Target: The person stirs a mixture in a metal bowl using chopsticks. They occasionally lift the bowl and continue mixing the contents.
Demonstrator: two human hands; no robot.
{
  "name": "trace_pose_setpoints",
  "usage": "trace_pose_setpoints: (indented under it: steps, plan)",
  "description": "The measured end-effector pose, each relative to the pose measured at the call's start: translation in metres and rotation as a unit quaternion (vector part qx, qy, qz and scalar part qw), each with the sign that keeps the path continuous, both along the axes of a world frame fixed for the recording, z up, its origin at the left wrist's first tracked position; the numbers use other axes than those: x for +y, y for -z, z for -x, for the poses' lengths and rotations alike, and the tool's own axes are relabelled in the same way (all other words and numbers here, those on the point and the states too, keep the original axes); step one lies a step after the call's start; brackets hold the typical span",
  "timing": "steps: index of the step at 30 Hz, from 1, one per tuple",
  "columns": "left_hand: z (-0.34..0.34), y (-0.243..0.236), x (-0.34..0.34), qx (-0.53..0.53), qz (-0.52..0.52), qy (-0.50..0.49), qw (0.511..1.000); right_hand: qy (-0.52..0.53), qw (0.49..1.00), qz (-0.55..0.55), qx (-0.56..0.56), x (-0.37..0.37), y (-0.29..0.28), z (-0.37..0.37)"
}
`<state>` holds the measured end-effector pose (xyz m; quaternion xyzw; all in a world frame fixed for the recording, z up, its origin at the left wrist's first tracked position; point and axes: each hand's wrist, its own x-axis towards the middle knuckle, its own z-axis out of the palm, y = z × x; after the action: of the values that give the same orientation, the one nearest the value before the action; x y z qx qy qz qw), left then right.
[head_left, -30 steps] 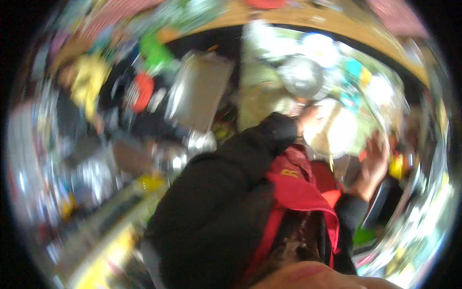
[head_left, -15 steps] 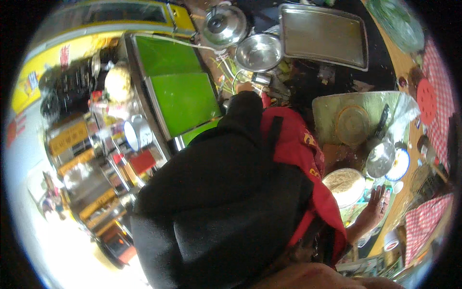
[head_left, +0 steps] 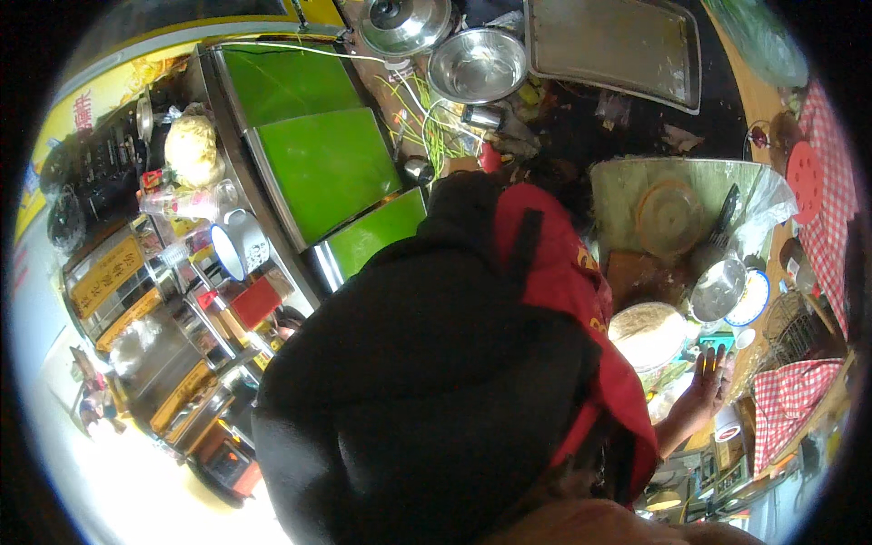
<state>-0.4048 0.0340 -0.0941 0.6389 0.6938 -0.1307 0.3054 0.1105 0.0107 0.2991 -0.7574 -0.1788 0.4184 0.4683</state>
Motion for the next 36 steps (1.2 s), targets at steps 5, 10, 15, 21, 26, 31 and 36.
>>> trace_pose_setpoints:
  steps: [5,10,15,21,26,31,36]
  plan:
    - [0.016,0.008,0.004,0.146,0.07,-0.01,0.987,-0.011,1.0,-0.002,0.025,0.025,0.0,0.014]
    - [0.042,0.006,-0.031,0.157,0.048,-0.049,0.985,-0.065,0.997,-0.003,0.028,0.045,0.009,0.019]
    - [0.035,-0.017,-0.054,0.275,0.033,-0.061,0.959,-0.139,0.99,-0.003,0.008,0.064,0.013,0.03]
    - [0.055,-0.101,-0.033,0.296,0.158,-0.258,0.906,-0.18,0.983,0.016,-0.02,0.077,0.01,0.045]
    - [0.115,-0.176,-0.036,0.36,0.026,-0.442,0.821,-0.204,0.978,-0.04,0.006,0.077,0.014,0.039]
    - [0.172,-0.227,-0.079,0.425,0.232,-0.397,0.779,-0.233,0.968,-0.082,0.043,0.07,0.018,0.017]
    - [0.164,-0.218,-0.122,0.325,0.127,-0.483,0.803,-0.243,0.969,-0.044,0.014,0.064,0.015,0.001]
